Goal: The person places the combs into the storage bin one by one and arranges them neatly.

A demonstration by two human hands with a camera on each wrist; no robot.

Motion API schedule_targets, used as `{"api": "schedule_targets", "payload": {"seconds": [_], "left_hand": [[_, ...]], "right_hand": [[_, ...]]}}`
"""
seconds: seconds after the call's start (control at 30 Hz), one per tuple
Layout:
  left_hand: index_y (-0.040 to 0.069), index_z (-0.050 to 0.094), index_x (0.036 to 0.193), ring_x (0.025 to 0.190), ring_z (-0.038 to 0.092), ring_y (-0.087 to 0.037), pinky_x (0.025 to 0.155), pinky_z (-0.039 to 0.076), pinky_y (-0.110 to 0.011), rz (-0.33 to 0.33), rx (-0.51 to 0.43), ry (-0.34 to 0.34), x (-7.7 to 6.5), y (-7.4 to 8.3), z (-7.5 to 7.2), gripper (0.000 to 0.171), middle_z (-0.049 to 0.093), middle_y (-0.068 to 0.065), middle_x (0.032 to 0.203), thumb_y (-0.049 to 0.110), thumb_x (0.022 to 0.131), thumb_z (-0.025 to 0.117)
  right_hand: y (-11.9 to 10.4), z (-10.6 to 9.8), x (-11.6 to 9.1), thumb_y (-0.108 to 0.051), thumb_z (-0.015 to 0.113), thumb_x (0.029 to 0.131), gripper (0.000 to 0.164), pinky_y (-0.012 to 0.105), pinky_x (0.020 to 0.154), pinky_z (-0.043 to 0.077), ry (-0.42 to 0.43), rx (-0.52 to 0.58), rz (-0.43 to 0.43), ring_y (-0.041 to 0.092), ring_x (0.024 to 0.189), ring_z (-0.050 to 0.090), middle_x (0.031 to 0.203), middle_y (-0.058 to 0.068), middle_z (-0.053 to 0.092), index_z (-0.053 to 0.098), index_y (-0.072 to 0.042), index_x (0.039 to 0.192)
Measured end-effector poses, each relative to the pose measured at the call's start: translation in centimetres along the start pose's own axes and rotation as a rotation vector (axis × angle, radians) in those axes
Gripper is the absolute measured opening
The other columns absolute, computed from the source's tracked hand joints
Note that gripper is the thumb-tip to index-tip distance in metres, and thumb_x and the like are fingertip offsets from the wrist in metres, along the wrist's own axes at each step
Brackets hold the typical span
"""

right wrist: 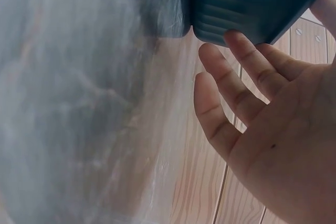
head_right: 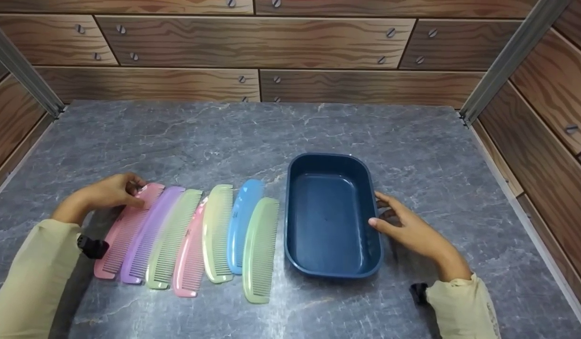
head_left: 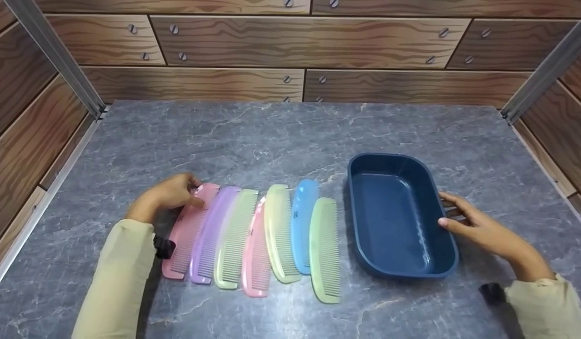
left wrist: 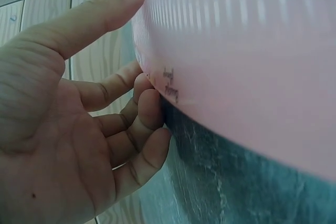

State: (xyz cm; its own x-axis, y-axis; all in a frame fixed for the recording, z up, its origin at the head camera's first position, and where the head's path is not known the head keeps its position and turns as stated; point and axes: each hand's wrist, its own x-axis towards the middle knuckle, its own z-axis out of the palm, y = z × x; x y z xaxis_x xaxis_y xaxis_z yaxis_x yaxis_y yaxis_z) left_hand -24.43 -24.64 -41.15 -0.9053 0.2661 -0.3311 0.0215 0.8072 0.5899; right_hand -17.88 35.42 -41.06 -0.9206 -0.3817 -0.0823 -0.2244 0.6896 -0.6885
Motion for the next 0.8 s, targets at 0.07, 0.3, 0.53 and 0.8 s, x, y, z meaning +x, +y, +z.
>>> {"api": "schedule_targets", "payload": {"seconds": [0.07,0.3,0.53,0.8], "left_hand": [[-0.006,0.052,0.11,0.083,0.05,-0.02,0.072,0.041,-0.027,0.0,-0.006,-0.003,0.01,0.07,-0.04,0.05,0.054,-0.01,0.092,0.021,0.072,0.072],[-0.006,0.052,0.104,0.078,0.048,-0.015,0.068,0.041,-0.023,0.001,-0.022,-0.022,-0.08,0.13,-0.26,0.045,0.053,-0.006,0.087,0.018,0.072,0.071],[-0.005,0.05,0.103,0.074,0.045,-0.013,0.066,0.04,-0.023,0.033,-0.056,-0.01,-0.06,0.04,-0.16,0.043,0.048,-0.003,0.082,0.015,0.072,0.071],[-0.008,0.045,0.113,0.084,0.051,-0.019,0.072,0.042,-0.025,0.067,-0.09,-0.025,-0.58,-0.47,-0.02,0.047,0.054,-0.013,0.093,0.009,0.076,0.068]], "right_hand": [[-0.04,-0.07,-0.02,-0.018,0.049,0.095,0.056,0.017,0.079,0.045,0.004,-0.001,0.0,-0.01,0.098,0.045,0.131,0.014,0.04,0.024,-0.006,0.144],[-0.01,-0.08,-0.13,-0.016,0.049,0.095,0.055,0.016,0.079,0.046,0.002,0.024,-0.013,-0.008,0.099,0.047,0.127,0.003,0.043,0.024,-0.006,0.144],[0.08,-0.35,-0.17,-0.014,0.05,0.095,0.056,0.016,0.078,0.047,0.019,0.026,-0.023,-0.009,0.097,0.049,0.116,-0.015,0.044,0.024,-0.003,0.143],[0.18,-0.13,-0.12,-0.013,0.05,0.094,0.056,0.017,0.078,0.047,0.008,0.038,-0.019,-0.006,0.096,0.051,0.113,-0.014,0.047,0.025,-0.003,0.144]]}}
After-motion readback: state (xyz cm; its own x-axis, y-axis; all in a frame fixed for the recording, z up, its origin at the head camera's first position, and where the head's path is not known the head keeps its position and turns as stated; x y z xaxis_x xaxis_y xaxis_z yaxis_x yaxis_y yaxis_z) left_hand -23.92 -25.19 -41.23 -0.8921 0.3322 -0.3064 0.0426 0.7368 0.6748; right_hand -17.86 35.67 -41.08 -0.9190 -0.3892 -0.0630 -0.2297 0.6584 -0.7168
